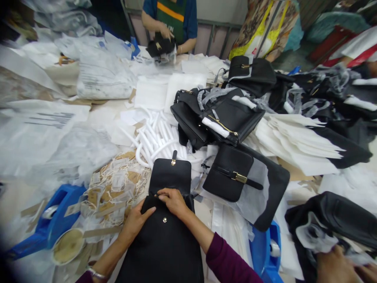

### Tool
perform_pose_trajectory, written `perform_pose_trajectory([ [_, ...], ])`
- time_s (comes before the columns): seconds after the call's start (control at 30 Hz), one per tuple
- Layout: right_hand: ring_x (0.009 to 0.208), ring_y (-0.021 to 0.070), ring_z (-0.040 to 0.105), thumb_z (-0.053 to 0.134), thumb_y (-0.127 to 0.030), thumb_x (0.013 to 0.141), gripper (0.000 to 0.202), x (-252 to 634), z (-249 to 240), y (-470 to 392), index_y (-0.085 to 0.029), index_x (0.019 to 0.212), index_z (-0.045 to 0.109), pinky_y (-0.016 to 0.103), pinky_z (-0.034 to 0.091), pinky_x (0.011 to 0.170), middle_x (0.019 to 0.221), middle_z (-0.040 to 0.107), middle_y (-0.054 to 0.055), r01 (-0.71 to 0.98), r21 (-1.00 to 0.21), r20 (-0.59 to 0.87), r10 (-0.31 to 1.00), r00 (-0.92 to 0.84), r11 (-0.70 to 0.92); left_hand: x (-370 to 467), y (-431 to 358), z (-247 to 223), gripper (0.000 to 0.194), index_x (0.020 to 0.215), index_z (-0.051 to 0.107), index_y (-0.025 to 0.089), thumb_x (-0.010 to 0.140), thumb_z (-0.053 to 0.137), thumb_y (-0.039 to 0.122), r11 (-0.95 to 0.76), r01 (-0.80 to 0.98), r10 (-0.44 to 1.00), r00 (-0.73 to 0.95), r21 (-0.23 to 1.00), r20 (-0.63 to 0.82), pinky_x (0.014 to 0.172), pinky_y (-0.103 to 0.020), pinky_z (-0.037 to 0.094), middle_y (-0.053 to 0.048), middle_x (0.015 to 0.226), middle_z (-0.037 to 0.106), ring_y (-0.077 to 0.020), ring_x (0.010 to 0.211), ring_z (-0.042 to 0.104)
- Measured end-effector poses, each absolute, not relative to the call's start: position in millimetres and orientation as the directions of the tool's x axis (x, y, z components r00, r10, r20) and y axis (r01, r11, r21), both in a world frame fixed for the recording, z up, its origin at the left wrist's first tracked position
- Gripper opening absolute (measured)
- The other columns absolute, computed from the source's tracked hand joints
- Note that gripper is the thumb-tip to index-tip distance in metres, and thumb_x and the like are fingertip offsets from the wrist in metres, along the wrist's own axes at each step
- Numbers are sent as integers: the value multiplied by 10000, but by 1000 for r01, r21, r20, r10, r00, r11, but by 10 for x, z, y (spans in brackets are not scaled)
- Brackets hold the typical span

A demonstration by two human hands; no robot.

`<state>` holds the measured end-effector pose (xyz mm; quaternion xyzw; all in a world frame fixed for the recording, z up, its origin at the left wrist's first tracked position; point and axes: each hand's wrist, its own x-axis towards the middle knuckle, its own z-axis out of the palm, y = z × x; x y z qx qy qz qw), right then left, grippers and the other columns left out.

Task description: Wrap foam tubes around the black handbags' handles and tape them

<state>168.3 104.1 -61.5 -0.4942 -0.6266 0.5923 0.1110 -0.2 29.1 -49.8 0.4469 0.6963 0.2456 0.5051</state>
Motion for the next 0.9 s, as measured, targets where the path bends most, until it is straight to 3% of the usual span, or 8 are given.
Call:
perform_pose_trajectory([
  [0.13, 732, 145, 657, 599, -47, 704, 317, 1578, -782, 1260, -152, 973, 732, 214, 477, 668, 817, 729, 25, 526, -814, -534, 674, -510, -247, -19, 353, -584, 411, 1098, 626, 192, 753, 620, 416, 462, 342, 882, -80, 818, -465, 1027, -436, 403, -57, 1115, 689, -280, 1117, 587],
  [0.27, 665, 145, 658, 595, -52, 687, 231, 1451, -807, 1353, -158, 802, 765, 197, 454, 589, 722, 728, 20, 548, -816, -515, 664, -542, -185, -39, 369, -640, 360, 1013, 654, 169, 727, 626, 386, 500, 277, 861, -51, 821, -507, 916, -396, 485, -57, 990, 724, -280, 983, 645],
  [0.47, 689, 160, 670, 661, -100, 680, 145, 1271, -715, 1422, -199, 712, 762, 213, 470, 635, 681, 720, 7, 578, -809, -471, 711, -521, -112, -97, 421, -777, 327, 924, 662, 160, 687, 656, 384, 539, 202, 838, -33, 818, -545, 809, -377, 516, -43, 871, 727, -275, 855, 663],
  [0.6, 857, 170, 638, 528, -132, 846, 248, 1440, -521, 1352, -212, 961, 733, 300, 460, 845, 918, 715, 46, 563, -824, -363, 818, -447, -58, -115, 468, -759, 370, 995, 632, 165, 688, 661, 371, 503, 180, 859, 7, 845, -512, 858, -388, 491, -45, 953, 711, -271, 922, 644],
  [0.7, 1013, 205, 553, 390, -86, 910, 362, 1702, -352, 1085, -213, 1111, 663, 407, 392, 951, 1051, 653, 92, 593, -785, -21, 948, -317, 181, -104, 473, -743, 314, 959, 596, 175, 705, 648, 350, 460, 227, 884, -22, 859, -467, 869, -385, 475, -39, 927, 686, -250, 910, 631],
  [0.77, 1058, 229, 509, 414, -71, 895, 371, 1830, -291, 817, -230, 1142, 640, 450, 372, 956, 1102, 622, 96, 632, -691, 120, 918, -378, 350, -91, 457, -758, 309, 963, 568, 174, 719, 637, 351, 429, 259, 899, -34, 865, -436, 853, -384, 477, -37, 896, 663, -239, 881, 623],
  [0.83, 1138, 265, 464, 495, -105, 870, 403, 1880, -309, 546, -287, 1217, 592, 517, 316, 995, 1223, 577, 84, 673, -601, 78, 870, -487, 431, -78, 439, -779, 315, 989, 551, 175, 730, 622, 339, 392, 292, 916, -41, 872, -398, 852, -389, 478, -40, 898, 650, -236, 881, 616],
  [0.9, 1221, 316, 410, 567, -181, 851, 486, 1870, -406, 342, -357, 1302, 514, 598, 242, 1021, 1350, 506, 75, 747, -523, -5, 875, -484, 410, -62, 429, -781, 313, 1029, 546, 180, 744, 595, 301, 342, 346, 936, -48, 874, -348, 882, -395, 474, -53, 953, 650, -239, 933, 612],
])
